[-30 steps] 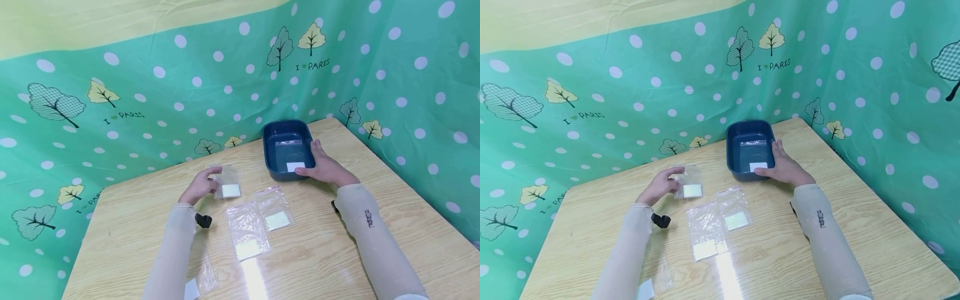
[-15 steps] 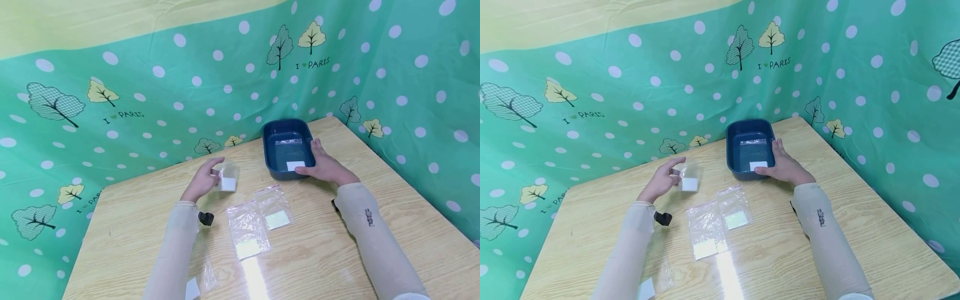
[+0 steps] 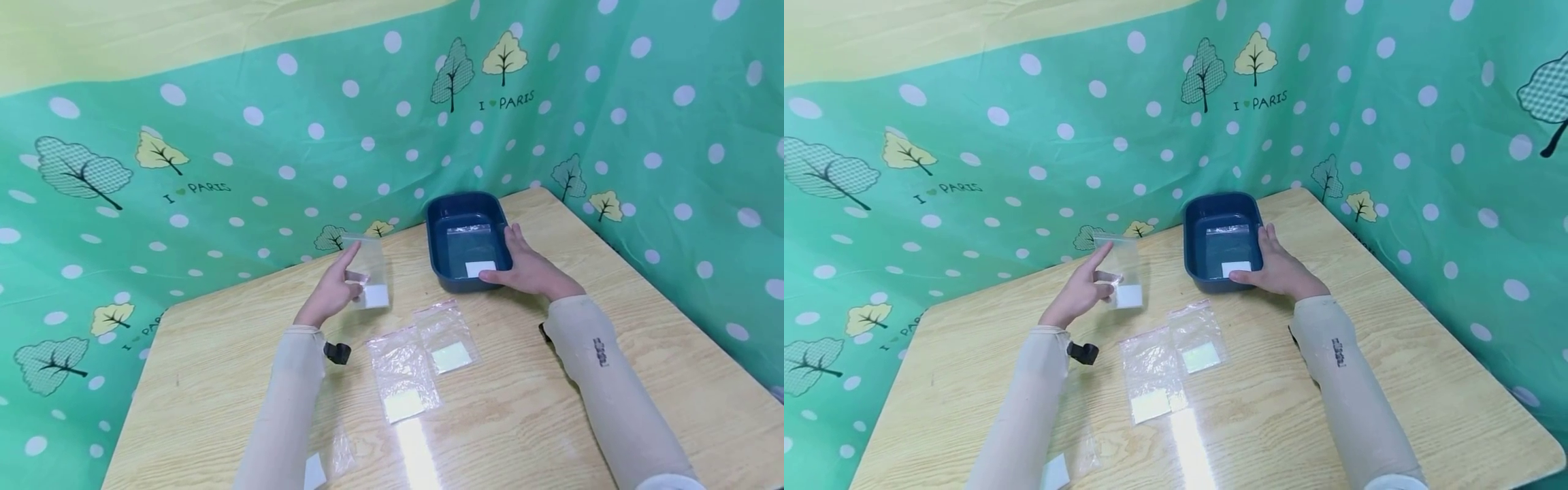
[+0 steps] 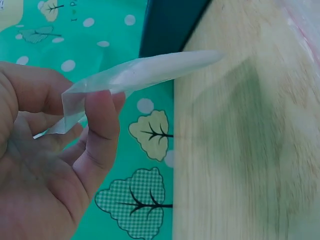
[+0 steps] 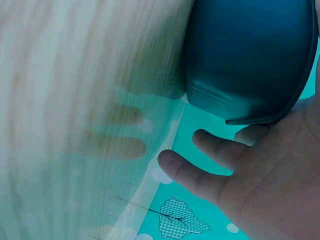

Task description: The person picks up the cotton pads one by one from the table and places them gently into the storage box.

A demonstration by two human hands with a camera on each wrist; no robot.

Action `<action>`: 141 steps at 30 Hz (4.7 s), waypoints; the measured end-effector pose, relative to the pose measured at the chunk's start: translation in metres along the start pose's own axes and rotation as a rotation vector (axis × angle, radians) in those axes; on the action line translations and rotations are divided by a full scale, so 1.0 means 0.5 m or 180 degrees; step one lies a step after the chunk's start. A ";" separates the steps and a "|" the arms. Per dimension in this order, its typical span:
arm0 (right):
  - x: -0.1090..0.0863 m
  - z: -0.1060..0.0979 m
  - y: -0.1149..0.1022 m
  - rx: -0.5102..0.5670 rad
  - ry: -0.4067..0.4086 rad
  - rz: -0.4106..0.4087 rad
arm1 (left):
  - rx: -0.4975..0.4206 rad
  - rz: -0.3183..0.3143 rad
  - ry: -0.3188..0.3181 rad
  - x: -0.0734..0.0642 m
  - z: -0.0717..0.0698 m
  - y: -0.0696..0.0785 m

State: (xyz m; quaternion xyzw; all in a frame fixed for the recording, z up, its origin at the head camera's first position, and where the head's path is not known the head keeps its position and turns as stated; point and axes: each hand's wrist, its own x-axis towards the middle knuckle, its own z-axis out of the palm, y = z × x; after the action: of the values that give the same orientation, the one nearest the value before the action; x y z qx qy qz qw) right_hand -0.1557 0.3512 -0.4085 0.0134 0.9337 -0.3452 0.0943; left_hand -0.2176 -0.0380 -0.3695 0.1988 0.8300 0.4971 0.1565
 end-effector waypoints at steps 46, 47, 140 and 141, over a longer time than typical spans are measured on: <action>0.011 0.006 0.010 -0.0012 0.0043 0.0055 | 0.0153 0.0248 -0.0014 0.225 0.207 0.120; 0.010 0.006 0.010 -0.0001 0.0042 0.0054 | 0.0183 0.0220 -0.0013 0.230 0.214 0.116; 0.010 0.008 0.000 -0.0081 0.0017 0.0149 | 0.2629 -0.0306 0.0004 -0.005 0.247 0.047; 0.010 0.008 0.000 -0.0079 0.0015 0.0144 | 0.2617 -0.0298 -0.0006 -0.005 0.248 0.046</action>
State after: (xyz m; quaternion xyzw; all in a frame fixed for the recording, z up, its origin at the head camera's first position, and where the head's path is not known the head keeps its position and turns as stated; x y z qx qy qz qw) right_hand -0.1598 0.3482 -0.4123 0.0341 0.9376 -0.3313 0.1000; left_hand -0.1549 0.0651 -0.4057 0.2072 0.9674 0.1163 0.0873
